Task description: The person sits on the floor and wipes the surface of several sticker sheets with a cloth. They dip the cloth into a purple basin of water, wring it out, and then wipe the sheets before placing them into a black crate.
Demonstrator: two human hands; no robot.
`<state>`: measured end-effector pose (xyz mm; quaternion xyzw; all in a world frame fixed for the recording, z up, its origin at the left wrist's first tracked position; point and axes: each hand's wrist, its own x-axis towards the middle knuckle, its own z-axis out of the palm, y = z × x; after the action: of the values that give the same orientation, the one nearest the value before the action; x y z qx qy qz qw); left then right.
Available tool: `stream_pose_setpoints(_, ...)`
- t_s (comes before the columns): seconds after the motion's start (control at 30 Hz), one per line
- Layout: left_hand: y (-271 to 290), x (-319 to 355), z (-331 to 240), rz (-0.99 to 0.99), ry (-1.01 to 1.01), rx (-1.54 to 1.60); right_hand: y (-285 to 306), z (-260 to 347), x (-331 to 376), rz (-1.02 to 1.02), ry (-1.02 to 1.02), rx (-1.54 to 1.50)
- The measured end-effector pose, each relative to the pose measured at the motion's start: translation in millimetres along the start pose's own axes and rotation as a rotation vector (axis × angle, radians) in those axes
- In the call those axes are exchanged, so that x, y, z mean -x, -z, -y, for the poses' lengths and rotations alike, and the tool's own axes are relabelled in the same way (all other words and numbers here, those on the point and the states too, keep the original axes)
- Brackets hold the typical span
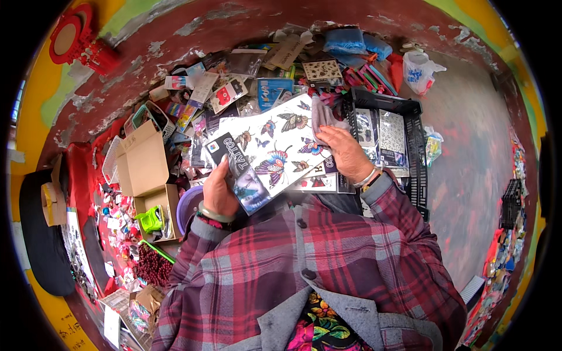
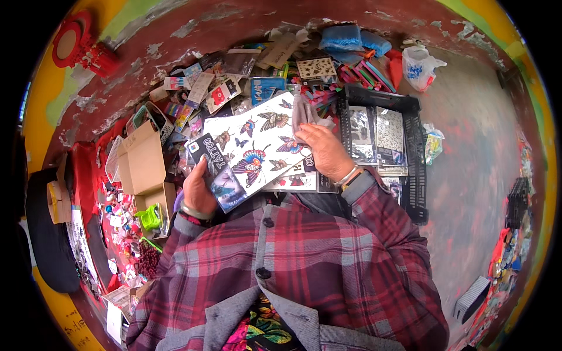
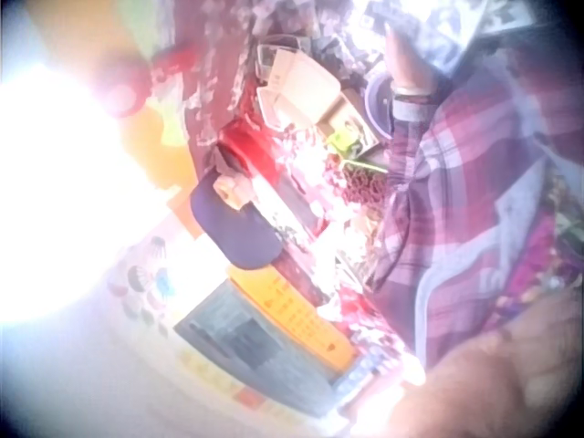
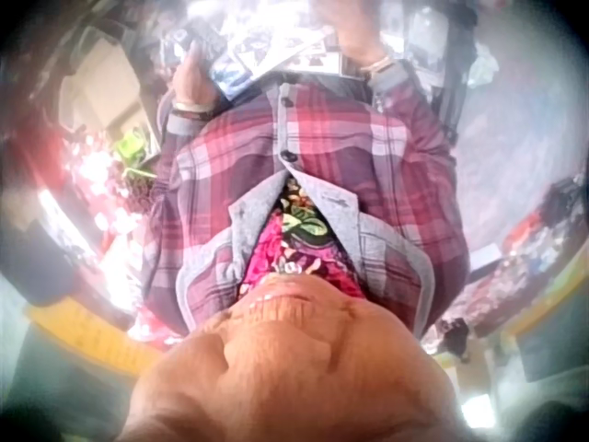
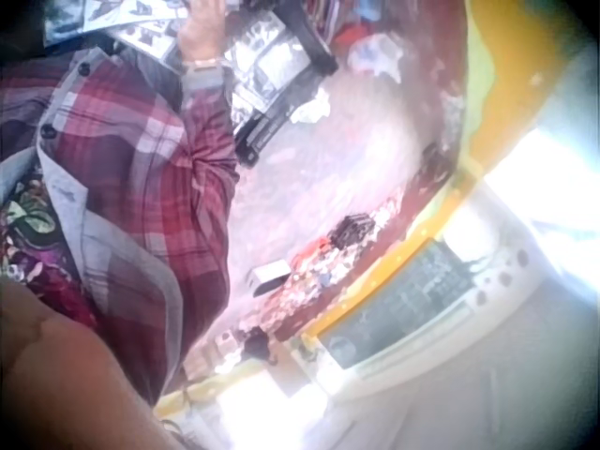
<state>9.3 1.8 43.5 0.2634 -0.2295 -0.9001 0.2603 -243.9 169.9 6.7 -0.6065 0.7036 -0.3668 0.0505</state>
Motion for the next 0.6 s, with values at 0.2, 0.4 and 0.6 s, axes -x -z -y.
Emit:
stream_pose_setpoints(0.2,33,-21,9,0.076,0.056,0.146,58,14,-25,-0.150,-0.298,-0.306)
stream_pose_setpoints(0.4,23,-25,10,0.084,0.016,0.194,41,97,-66,0.010,-0.036,-0.503)
stream_pose_setpoints(0.6,26,-18,2,0.038,0.081,0.123,-74,103,-57,0.559,0.469,-0.018)
